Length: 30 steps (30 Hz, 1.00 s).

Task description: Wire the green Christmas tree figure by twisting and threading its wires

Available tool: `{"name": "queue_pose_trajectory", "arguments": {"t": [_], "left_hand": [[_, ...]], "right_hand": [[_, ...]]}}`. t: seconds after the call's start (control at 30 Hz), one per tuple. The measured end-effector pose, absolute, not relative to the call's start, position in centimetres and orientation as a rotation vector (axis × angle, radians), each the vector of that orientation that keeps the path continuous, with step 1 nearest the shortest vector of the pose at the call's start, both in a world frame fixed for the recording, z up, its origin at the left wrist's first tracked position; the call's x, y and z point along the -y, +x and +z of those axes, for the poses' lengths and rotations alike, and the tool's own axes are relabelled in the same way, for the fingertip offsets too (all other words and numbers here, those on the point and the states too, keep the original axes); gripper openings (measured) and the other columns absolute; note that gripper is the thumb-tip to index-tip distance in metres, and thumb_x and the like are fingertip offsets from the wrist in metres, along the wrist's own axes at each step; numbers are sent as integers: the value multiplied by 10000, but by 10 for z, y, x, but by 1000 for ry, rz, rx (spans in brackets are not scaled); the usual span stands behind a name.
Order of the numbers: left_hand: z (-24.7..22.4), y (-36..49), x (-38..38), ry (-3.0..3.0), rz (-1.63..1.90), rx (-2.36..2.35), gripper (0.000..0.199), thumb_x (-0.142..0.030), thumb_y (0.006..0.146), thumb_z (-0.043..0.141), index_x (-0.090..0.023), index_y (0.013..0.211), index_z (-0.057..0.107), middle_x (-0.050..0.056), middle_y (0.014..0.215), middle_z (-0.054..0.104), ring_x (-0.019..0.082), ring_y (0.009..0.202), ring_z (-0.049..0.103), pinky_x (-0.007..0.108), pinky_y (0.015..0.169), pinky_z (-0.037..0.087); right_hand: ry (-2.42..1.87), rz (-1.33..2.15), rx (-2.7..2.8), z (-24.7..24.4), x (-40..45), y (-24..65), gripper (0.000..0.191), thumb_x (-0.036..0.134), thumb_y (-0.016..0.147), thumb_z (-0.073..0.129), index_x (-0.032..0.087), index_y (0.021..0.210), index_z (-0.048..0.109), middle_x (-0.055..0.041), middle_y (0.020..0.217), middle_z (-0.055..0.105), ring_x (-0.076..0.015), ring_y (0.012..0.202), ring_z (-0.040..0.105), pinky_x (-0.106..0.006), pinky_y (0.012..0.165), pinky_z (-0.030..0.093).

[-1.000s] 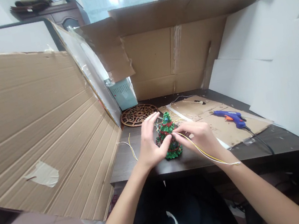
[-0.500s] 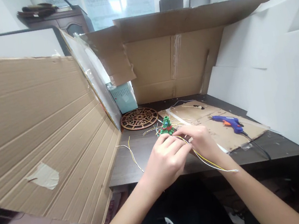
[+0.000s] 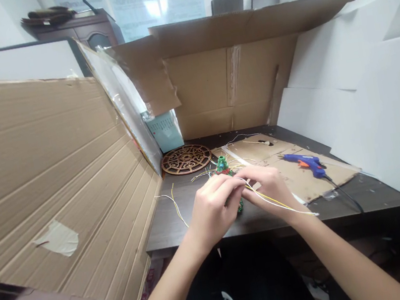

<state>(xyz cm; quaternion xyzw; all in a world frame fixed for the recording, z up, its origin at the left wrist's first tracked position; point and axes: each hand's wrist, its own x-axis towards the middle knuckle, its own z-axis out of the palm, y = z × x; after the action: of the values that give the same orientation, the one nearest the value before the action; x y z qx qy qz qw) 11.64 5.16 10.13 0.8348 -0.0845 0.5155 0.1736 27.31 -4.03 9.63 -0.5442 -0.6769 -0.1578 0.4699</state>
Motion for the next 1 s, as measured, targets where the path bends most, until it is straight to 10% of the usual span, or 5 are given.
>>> {"name": "queue_pose_trajectory", "arguments": {"t": [0.43, 0.63, 1.0], "left_hand": [[112, 104, -57, 2456, 1244, 187, 391, 26, 869, 792, -160, 1197, 689, 30, 1058, 648, 202, 957, 600, 298, 870, 474], [109, 103, -59, 2591, 1272, 241, 93, -59, 979, 691, -129, 1033, 721, 48, 995, 656, 225, 923, 574, 326, 816, 474], [107, 108, -69, 2436, 1326, -11, 231, 32, 906, 747, -177, 1004, 747, 6, 964, 687, 191, 891, 633, 286, 787, 478]], "right_hand": [[-1349, -319, 1599, 89, 35, 274, 159, 69, 840, 671, 186, 932, 727, -5, 860, 702, -130, 755, 628, -249, 673, 503], [-1353, -380, 1699, 98, 42, 277, 208, 63, 821, 686, 182, 987, 725, -11, 954, 727, -131, 800, 648, -243, 693, 522], [-1322, -435, 1724, 105, 48, 274, 148, 190, 884, 712, 178, 1031, 721, -36, 914, 705, -118, 717, 607, -238, 610, 503]]}}
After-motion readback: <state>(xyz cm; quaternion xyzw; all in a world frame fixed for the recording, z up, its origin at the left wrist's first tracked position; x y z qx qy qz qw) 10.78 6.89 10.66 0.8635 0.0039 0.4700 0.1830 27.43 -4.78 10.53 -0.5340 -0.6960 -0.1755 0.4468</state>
